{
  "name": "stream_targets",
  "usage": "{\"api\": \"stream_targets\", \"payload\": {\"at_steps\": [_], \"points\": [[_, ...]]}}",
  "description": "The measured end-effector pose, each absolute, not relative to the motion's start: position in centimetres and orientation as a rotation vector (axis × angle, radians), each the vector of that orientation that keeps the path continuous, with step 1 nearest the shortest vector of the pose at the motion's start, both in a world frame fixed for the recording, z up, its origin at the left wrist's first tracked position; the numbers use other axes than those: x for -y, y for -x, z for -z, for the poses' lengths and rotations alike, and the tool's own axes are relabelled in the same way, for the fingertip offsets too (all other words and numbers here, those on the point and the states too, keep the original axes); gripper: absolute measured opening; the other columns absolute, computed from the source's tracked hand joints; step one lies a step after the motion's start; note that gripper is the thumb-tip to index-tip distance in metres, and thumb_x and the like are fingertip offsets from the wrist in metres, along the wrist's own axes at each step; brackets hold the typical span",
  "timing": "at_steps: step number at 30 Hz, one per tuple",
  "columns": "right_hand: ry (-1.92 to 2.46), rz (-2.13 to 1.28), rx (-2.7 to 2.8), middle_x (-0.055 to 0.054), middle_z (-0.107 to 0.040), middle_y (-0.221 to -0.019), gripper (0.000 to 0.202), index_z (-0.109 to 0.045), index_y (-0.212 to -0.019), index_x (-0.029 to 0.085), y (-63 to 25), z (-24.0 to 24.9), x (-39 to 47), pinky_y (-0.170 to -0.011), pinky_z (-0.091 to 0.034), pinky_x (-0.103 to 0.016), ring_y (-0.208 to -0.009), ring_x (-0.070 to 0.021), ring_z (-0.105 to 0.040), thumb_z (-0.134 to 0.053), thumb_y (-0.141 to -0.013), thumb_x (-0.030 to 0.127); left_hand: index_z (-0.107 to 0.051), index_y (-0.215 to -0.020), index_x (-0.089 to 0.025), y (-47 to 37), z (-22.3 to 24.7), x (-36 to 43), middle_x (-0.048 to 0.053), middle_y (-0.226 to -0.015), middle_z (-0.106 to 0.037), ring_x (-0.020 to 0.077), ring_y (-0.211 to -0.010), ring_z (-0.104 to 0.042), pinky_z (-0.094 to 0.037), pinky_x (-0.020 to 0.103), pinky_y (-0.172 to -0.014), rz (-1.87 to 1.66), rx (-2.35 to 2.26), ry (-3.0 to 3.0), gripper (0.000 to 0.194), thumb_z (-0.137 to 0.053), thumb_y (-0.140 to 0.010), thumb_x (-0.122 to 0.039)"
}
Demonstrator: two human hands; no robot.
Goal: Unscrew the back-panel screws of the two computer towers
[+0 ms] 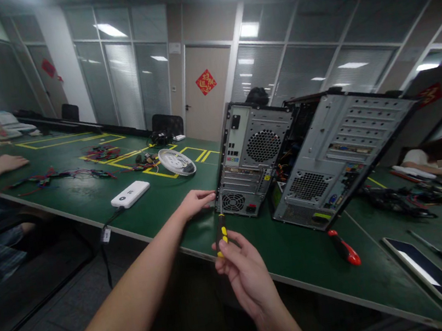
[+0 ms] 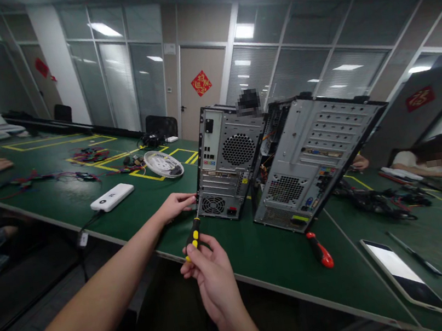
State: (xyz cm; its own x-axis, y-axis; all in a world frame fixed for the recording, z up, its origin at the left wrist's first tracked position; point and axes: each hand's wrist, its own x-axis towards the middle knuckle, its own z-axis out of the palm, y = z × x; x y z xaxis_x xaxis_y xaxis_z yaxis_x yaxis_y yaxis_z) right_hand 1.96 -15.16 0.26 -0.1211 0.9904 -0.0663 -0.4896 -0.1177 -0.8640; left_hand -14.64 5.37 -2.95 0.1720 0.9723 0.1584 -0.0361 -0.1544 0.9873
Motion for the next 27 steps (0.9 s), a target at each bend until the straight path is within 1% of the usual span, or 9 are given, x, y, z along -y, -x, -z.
{"api": "stream_targets", "payload": {"at_steps": [3,10,13,15,18,21,27], "points": [[0.826,-1.567,0.809,-0.005,-0.080,-0.092,0.059,-0.068,-0.109,0.018,-2.0,-0.3,15.3,-0.056,-0.050,-0.023,-0.058,-0.0098,-0.065,-0.101,-0.067,0.044,-0.083,-0.117,-0.016,14.7,2.9,-5.3,0.016,-0.120,-0.081,0.0371,-0.119,-0.072,-0.062,0.047,-0.092,-1.200,-0.980,-1.386,0.087,-0.093,-0.052,-0.073],[0.804,-1.589,0.773,-0.011,-0.082,-0.101,0.060,-0.066,-0.114,0.017,-1.9,-0.1,15.4,-0.056,-0.048,-0.023,-0.059,-0.0107,-0.066,-0.099,-0.070,0.041,-0.083,-0.112,-0.015,14.7,2.7,-5.3,0.017,-0.118,-0.081,0.0375,-0.120,-0.072,-0.062,0.046,-0.091,-1.211,-0.975,-1.347,0.083,-0.093,-0.052,-0.072],[0.801,-1.591,0.755,-0.011,-0.082,-0.102,0.056,-0.067,-0.114,0.016,-2.0,-0.1,15.4,-0.058,-0.048,-0.025,-0.059,-0.0115,-0.066,-0.096,-0.072,0.039,-0.083,-0.109,-0.015,14.7,2.8,-5.4,0.018,-0.120,-0.080,0.0370,-0.120,-0.072,-0.061,0.043,-0.089,-1.227,-0.962,-1.311,0.081,-0.092,-0.053,-0.074],[0.794,-1.592,0.739,-0.011,-0.082,-0.101,0.050,-0.069,-0.111,0.017,-2.1,0.0,15.4,-0.059,-0.049,-0.026,-0.060,-0.0125,-0.067,-0.094,-0.073,0.038,-0.083,-0.105,-0.015,14.8,2.9,-5.6,0.018,-0.121,-0.080,0.0364,-0.119,-0.073,-0.061,0.042,-0.088,-1.245,-0.951,-1.282,0.076,-0.093,-0.054,-0.071],[0.780,-1.592,0.727,-0.010,-0.082,-0.098,0.044,-0.071,-0.107,0.016,-2.1,0.2,15.3,-0.059,-0.049,-0.027,-0.060,-0.0131,-0.066,-0.091,-0.073,0.037,-0.082,-0.101,-0.015,14.9,3.0,-6.0,0.017,-0.114,-0.081,0.0342,-0.114,-0.075,-0.060,0.042,-0.088,-1.288,-0.949,-1.239,0.065,-0.094,-0.061,-0.065],[0.779,-1.587,0.725,-0.008,-0.080,-0.093,0.043,-0.073,-0.105,0.016,-2.2,0.4,15.3,-0.059,-0.048,-0.026,-0.060,-0.0122,-0.064,-0.092,-0.072,0.037,-0.080,-0.098,-0.015,15.0,3.2,-6.4,0.017,-0.106,-0.081,0.0303,-0.105,-0.077,-0.060,0.040,-0.087,-1.344,-0.977,-1.203,0.055,-0.089,-0.070,-0.061],[0.817,-1.554,0.761,-0.005,-0.076,-0.093,0.048,-0.074,-0.102,0.015,-2.4,0.3,15.2,-0.061,-0.048,-0.024,-0.065,-0.0103,-0.064,-0.099,-0.069,0.040,-0.075,-0.100,-0.015,15.1,3.1,-6.9,0.013,-0.095,-0.079,0.0224,-0.088,-0.075,-0.058,0.036,-0.083,-1.473,-1.005,-1.193,0.047,-0.080,-0.079,-0.057]]}}
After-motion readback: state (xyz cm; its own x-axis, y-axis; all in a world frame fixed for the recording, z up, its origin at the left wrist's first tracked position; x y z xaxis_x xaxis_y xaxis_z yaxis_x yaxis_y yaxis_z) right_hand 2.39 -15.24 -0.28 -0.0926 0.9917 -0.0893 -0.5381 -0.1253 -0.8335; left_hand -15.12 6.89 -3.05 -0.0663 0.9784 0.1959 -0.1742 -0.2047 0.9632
